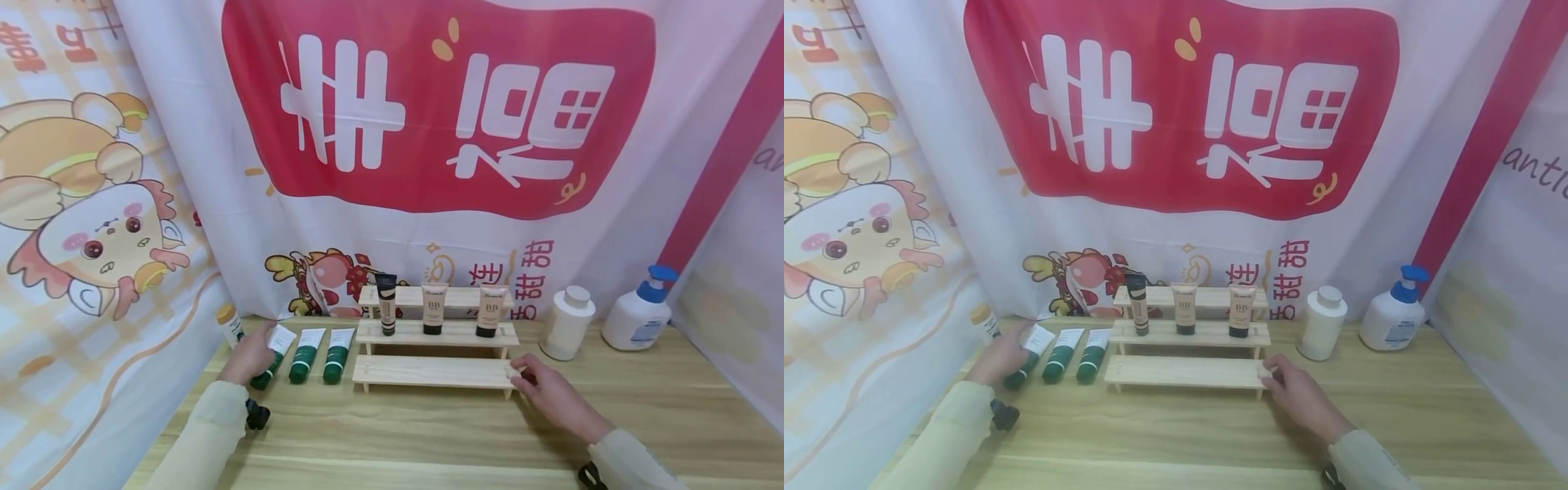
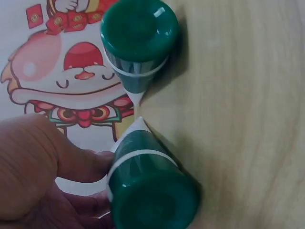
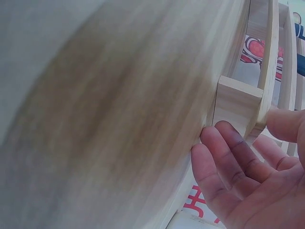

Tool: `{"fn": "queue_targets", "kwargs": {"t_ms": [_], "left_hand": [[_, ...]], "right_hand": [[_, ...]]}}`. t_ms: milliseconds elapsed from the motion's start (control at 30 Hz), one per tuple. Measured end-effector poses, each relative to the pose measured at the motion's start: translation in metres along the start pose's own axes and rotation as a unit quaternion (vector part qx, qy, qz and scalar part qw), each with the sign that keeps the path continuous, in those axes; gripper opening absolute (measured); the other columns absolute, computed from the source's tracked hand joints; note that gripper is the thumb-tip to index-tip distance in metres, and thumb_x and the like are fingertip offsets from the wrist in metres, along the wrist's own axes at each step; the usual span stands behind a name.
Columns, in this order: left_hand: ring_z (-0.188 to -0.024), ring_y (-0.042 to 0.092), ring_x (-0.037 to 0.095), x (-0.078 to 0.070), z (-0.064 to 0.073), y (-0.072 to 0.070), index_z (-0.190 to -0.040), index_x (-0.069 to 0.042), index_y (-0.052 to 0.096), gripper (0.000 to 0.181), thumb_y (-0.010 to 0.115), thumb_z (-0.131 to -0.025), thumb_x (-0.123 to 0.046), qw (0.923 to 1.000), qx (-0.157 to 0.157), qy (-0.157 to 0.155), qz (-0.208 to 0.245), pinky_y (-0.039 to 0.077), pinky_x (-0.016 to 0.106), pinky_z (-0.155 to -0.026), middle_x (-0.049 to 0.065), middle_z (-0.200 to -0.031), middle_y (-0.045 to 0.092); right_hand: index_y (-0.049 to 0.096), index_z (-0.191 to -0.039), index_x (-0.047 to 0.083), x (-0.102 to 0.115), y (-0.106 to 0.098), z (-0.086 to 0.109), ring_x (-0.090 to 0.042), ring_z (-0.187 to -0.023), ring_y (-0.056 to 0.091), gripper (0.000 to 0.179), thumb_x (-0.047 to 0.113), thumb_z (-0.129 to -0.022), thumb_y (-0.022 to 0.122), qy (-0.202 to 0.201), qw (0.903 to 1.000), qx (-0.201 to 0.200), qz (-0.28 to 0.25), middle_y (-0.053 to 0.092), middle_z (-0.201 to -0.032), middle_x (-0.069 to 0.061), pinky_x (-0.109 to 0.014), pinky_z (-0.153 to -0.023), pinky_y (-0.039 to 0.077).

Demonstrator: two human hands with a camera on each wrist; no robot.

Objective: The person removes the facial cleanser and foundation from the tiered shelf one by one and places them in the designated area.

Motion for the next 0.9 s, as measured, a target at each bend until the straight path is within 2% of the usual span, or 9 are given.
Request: {"fn": "queue_targets", "kwargs": {"t_ms": [167,233,467,667,900], "left_hand": [[-0.085,0.051,0.033,0.003,-0.002,-0.001,-0.125,0.001,0.051,0.037,0.052,-0.088,-0.003,0.9999,-0.012,0.002,-0.011,0.043,0.045,-0.071,0.028,-0.115,0.053],[-0.086,0.052,0.032,0.002,-0.001,-0.001,-0.12,0.003,0.054,0.033,0.055,-0.088,-0.005,0.9997,-0.016,0.007,-0.015,0.044,0.046,-0.073,0.026,-0.113,0.055],[-0.09,0.054,0.035,-0.009,0.006,0.001,-0.117,0.009,0.056,0.042,0.069,-0.082,-0.01,0.9985,-0.02,0.027,-0.042,0.045,0.052,-0.08,0.028,-0.109,0.056],[-0.091,0.052,0.036,-0.01,0.002,0.005,-0.117,0.011,0.054,0.042,0.067,-0.083,-0.01,0.9968,-0.032,0.026,-0.069,0.044,0.052,-0.081,0.03,-0.107,0.056],[-0.092,0.054,0.037,-0.01,-0.002,0.007,-0.117,0.012,0.054,0.041,0.065,-0.085,-0.011,0.9964,-0.033,0.018,-0.077,0.045,0.052,-0.081,0.03,-0.108,0.056]], "right_hand": [[0.056,-0.11,0.003,0.001,-0.001,0.0,-0.012,-0.066,0.051,0.02,0.008,-0.091,0.061,-0.001,1.0,-0.002,0.001,0.055,-0.075,0.0,-0.026,-0.055,0.045],[0.056,-0.11,0.003,0.001,-0.001,0.0,-0.012,-0.066,0.051,0.02,0.009,-0.091,0.062,-0.003,1.0,-0.003,0.002,0.055,-0.075,0.0,-0.026,-0.055,0.045],[0.055,-0.111,0.002,-0.001,-0.001,0.0,-0.013,-0.066,0.051,0.021,0.008,-0.092,0.061,-0.005,1.0,0.001,-0.001,0.054,-0.075,0.0,-0.027,-0.055,0.045],[0.055,-0.111,0.002,-0.002,0.0,-0.001,-0.012,-0.066,0.051,0.021,0.008,-0.092,0.061,-0.007,1.0,0.002,0.0,0.055,-0.075,0.0,-0.026,-0.055,0.045],[0.054,-0.111,0.002,-0.002,0.001,0.0,-0.013,-0.066,0.051,0.021,0.008,-0.092,0.061,-0.015,0.9999,-0.001,-0.001,0.054,-0.075,0.0,-0.026,-0.055,0.045]]}}
Point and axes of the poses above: each hand's wrist, its own z-axis away from the middle knuckle, its own y-axis out of the palm, x = y × z, the point moved 3 cm from there along -z, towards the middle knuckle
